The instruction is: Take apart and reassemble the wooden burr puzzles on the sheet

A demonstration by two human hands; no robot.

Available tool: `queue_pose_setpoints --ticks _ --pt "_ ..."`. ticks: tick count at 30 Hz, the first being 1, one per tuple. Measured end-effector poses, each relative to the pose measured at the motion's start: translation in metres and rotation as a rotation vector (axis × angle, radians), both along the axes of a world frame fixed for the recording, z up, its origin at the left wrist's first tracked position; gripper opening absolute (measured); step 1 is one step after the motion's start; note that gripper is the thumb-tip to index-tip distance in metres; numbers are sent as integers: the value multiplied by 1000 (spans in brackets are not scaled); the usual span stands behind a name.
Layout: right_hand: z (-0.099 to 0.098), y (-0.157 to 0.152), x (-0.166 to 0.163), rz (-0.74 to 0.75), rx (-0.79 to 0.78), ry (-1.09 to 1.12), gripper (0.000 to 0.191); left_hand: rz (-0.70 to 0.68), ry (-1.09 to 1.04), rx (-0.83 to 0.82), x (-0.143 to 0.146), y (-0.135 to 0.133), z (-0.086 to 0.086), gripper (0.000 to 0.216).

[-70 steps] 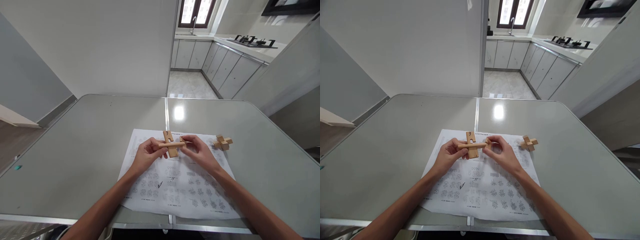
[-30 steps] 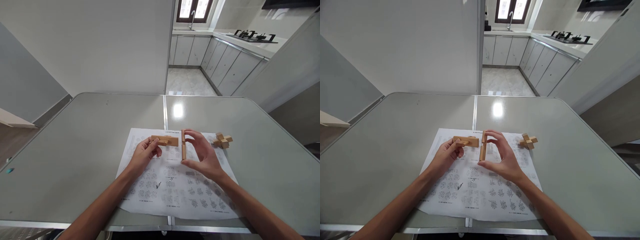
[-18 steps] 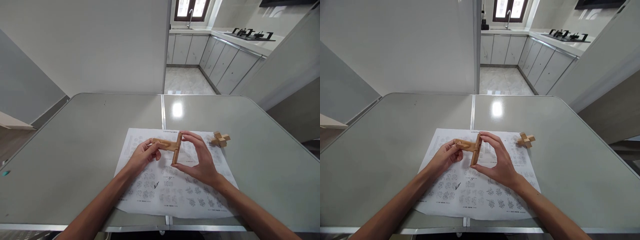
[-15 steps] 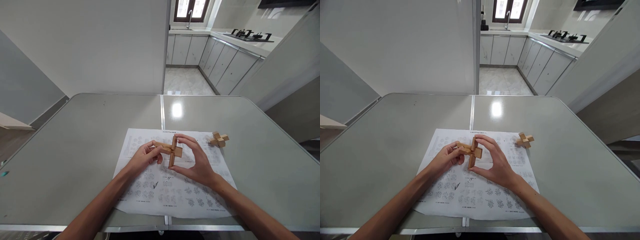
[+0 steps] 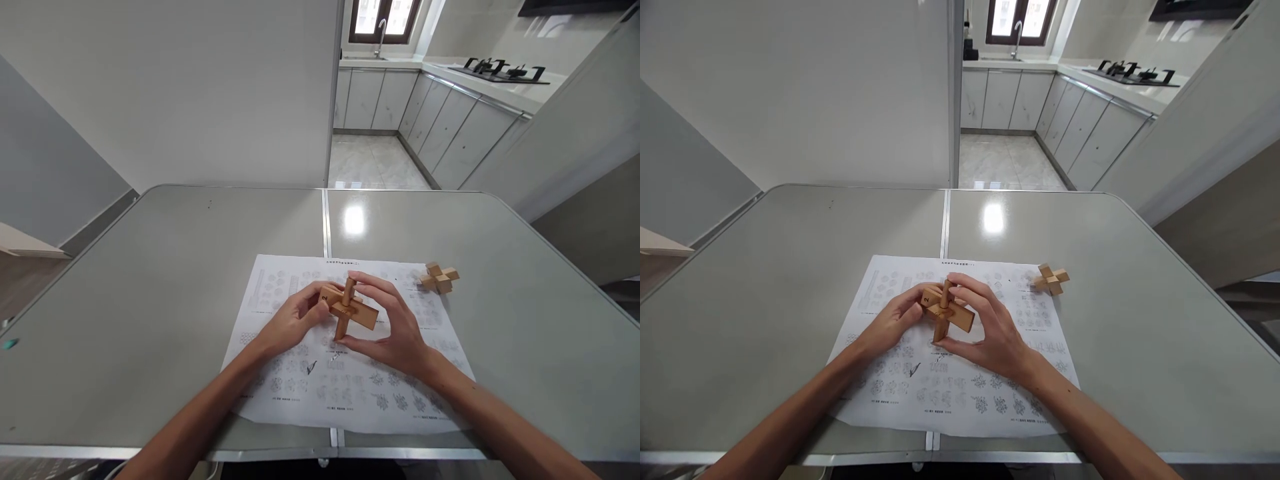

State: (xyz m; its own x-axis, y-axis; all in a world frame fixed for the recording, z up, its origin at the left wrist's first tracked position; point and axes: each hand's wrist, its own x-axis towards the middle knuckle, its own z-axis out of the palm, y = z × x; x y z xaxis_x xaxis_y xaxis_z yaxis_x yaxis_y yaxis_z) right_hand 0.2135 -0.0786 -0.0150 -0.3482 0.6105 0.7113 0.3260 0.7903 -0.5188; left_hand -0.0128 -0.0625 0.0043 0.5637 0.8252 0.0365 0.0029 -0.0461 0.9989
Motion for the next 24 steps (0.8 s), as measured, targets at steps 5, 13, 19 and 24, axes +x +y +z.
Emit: queue_pose_setpoints --ticks 5,13,19,24 --pt "0 -4 -3 63 4 2 91 -103 -59 -138 -2 1 -7 68" --pt "-2 -4 -5 117 -3 28 93 -136 -219 -251 -2 2 -14 82" --pt "-1 0 -4 100 22 -23 88 -140 -269 -219 -2 3 -14 80" --pt "3 0 -4 121 73 -19 82 -135 -297 -175 -1 3 -11 82"
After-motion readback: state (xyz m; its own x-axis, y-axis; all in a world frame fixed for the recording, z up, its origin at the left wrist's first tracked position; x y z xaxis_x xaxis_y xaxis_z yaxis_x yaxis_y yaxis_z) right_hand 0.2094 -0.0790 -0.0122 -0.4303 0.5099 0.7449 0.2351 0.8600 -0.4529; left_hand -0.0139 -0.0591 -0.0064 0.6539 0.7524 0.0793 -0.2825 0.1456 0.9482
